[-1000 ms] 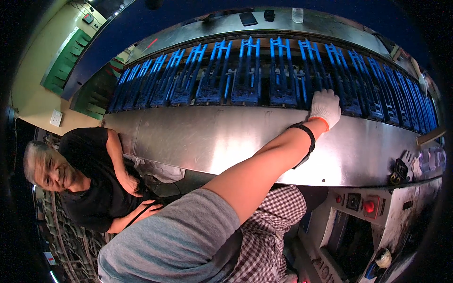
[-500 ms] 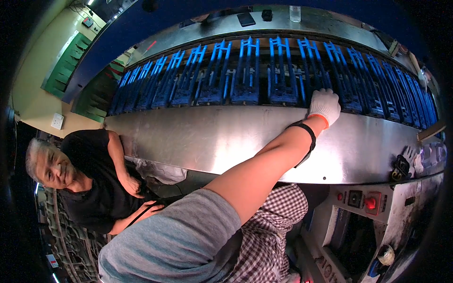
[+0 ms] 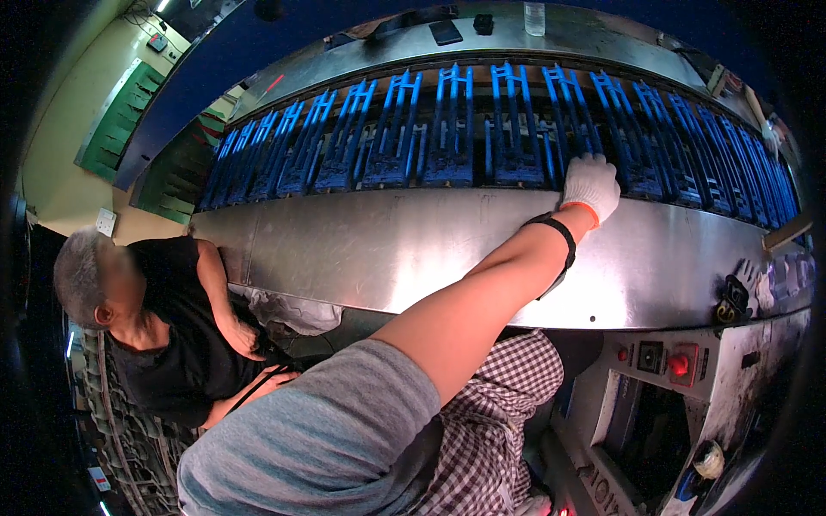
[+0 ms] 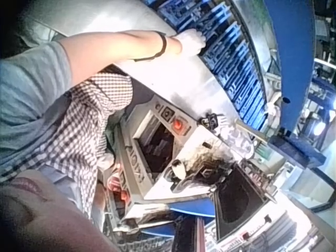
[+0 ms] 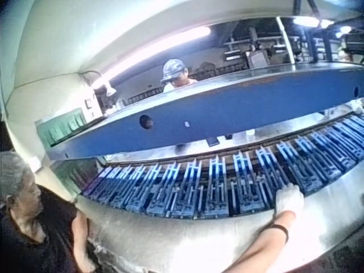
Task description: Attaching soles to shoe uppers using a specialized pressing machine.
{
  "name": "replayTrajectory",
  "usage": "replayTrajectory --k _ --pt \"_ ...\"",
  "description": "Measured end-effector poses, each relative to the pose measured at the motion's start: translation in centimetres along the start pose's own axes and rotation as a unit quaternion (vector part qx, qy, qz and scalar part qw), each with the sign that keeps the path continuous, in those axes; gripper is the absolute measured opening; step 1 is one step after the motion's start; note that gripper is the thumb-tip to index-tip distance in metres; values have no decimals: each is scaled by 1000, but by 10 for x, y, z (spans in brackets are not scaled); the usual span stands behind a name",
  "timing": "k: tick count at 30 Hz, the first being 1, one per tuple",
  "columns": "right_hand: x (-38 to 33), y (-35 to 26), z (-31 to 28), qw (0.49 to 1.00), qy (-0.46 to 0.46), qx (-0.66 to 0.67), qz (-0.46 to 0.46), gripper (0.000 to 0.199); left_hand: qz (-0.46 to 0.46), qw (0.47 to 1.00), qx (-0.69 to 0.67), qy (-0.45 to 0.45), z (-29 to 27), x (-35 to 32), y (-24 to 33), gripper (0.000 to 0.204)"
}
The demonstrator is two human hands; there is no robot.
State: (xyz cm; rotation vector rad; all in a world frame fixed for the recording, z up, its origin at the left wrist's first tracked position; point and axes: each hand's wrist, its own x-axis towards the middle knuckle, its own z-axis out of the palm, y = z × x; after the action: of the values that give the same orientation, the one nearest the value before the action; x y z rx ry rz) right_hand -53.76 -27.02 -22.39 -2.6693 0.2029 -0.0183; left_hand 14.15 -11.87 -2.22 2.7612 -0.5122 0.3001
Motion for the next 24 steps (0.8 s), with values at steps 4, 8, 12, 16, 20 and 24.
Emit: replayTrajectory --k 4,8,12,16,20,24 --pt "4 -1 1 1000 8 9 3 17 3 1000 -4 -3 -2 0 -1 29" --pt "3 -7 3 999 22 18 16 16 21 1000 -1 14 -4 -1 5 29" --pt "-10 -13 0 997 56 15 54 16 36 998 -11 49 1 2 -2 25" --pt "-76 -44 -1 983 96 1 157 15 35 998 -42 -5 -1 -1 9 25" --pt "-87 -37 12 967 79 57 236 19 36 998 -56 16 3 -1 5 30" --pt "-93 -31 23 960 91 56 260 24 10 996 -66 -55 -2 3 7 37"
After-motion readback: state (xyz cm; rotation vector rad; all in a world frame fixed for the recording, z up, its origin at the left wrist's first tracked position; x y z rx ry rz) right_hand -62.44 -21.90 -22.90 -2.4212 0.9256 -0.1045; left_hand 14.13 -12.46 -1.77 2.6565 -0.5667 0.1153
